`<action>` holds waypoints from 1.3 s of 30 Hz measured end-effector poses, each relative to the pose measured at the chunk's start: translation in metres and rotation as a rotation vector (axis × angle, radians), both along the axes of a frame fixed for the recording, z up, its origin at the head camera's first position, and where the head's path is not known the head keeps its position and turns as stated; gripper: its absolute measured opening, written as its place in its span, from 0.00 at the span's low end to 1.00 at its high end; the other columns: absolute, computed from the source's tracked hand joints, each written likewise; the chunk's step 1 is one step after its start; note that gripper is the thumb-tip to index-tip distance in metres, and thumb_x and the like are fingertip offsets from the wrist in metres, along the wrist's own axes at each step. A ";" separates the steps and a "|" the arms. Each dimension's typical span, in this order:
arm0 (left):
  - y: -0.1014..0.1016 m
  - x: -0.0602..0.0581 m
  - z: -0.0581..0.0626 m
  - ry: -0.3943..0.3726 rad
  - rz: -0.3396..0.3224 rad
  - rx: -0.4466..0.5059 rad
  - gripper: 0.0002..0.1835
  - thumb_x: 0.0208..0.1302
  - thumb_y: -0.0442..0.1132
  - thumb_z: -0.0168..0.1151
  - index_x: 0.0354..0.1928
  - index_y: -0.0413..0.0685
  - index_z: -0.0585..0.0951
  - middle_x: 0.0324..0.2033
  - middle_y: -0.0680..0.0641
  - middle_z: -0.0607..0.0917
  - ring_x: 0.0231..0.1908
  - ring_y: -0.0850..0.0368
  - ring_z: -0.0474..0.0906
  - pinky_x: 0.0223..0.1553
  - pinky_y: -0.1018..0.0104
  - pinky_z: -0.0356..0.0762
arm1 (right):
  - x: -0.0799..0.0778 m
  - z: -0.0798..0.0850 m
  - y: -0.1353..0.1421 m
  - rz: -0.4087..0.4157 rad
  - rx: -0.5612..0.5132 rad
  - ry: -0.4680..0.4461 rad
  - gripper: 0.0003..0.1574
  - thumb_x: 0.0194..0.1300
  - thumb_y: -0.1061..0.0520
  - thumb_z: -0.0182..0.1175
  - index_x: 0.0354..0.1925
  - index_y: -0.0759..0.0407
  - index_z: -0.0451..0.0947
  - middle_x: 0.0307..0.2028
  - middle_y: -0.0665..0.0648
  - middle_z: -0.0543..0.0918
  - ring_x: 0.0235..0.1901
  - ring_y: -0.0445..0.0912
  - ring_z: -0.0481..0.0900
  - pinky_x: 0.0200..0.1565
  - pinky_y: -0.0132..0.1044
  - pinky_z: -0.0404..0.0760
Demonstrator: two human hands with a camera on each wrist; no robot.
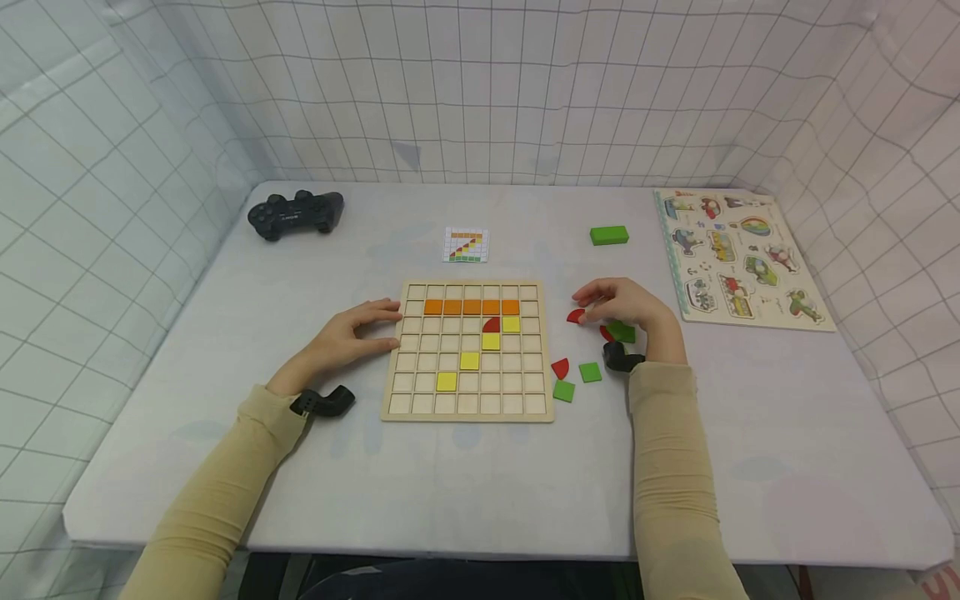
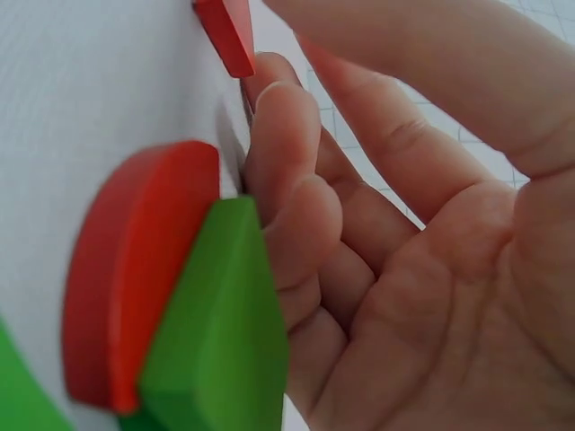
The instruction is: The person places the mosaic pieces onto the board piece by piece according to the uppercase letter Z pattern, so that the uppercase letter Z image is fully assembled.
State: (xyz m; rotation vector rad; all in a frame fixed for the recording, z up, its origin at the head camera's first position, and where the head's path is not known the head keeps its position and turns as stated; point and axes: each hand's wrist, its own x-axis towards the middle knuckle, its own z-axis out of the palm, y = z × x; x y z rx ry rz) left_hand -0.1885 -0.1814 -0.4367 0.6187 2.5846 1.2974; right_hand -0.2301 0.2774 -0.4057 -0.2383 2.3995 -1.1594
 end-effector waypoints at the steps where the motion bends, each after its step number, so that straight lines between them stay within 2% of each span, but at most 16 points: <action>1: 0.000 0.000 0.000 0.002 -0.001 0.002 0.27 0.57 0.51 0.68 0.56 0.48 0.78 0.63 0.52 0.70 0.68 0.55 0.55 0.70 0.56 0.50 | 0.000 0.000 0.000 -0.002 0.000 -0.001 0.28 0.55 0.54 0.69 0.52 0.63 0.76 0.50 0.61 0.78 0.39 0.46 0.73 0.40 0.30 0.77; 10: 0.000 0.001 0.002 0.010 0.002 0.004 0.27 0.57 0.52 0.68 0.57 0.48 0.78 0.63 0.50 0.70 0.68 0.54 0.55 0.70 0.56 0.51 | -0.001 -0.002 0.000 0.007 -0.013 -0.003 0.29 0.52 0.56 0.72 0.52 0.63 0.76 0.46 0.60 0.79 0.33 0.44 0.74 0.36 0.30 0.78; 20: 0.001 0.001 0.003 0.012 0.002 0.004 0.28 0.56 0.52 0.68 0.56 0.47 0.78 0.63 0.50 0.70 0.68 0.54 0.55 0.69 0.56 0.52 | 0.001 -0.002 -0.003 0.007 -0.002 0.036 0.28 0.52 0.58 0.71 0.51 0.65 0.77 0.44 0.59 0.79 0.34 0.46 0.73 0.34 0.30 0.77; 29: 0.001 0.001 0.003 0.012 0.004 -0.008 0.27 0.57 0.53 0.67 0.56 0.49 0.78 0.63 0.52 0.70 0.68 0.56 0.55 0.70 0.58 0.51 | 0.008 0.012 -0.010 0.017 -0.011 0.026 0.25 0.54 0.65 0.68 0.50 0.71 0.75 0.44 0.66 0.78 0.31 0.45 0.72 0.32 0.32 0.76; 36: 0.001 0.001 0.003 0.018 -0.003 -0.004 0.27 0.57 0.51 0.68 0.56 0.47 0.78 0.63 0.50 0.70 0.68 0.54 0.55 0.70 0.56 0.51 | 0.004 0.003 -0.004 -0.006 0.003 0.035 0.27 0.52 0.60 0.71 0.50 0.66 0.77 0.35 0.56 0.80 0.31 0.43 0.72 0.33 0.31 0.76; 39: 0.000 0.001 0.003 0.013 -0.005 0.002 0.27 0.57 0.50 0.68 0.56 0.47 0.78 0.64 0.49 0.70 0.68 0.53 0.55 0.70 0.55 0.50 | 0.002 0.000 -0.003 -0.008 0.008 0.038 0.27 0.52 0.59 0.71 0.51 0.66 0.77 0.34 0.55 0.79 0.31 0.44 0.72 0.33 0.31 0.76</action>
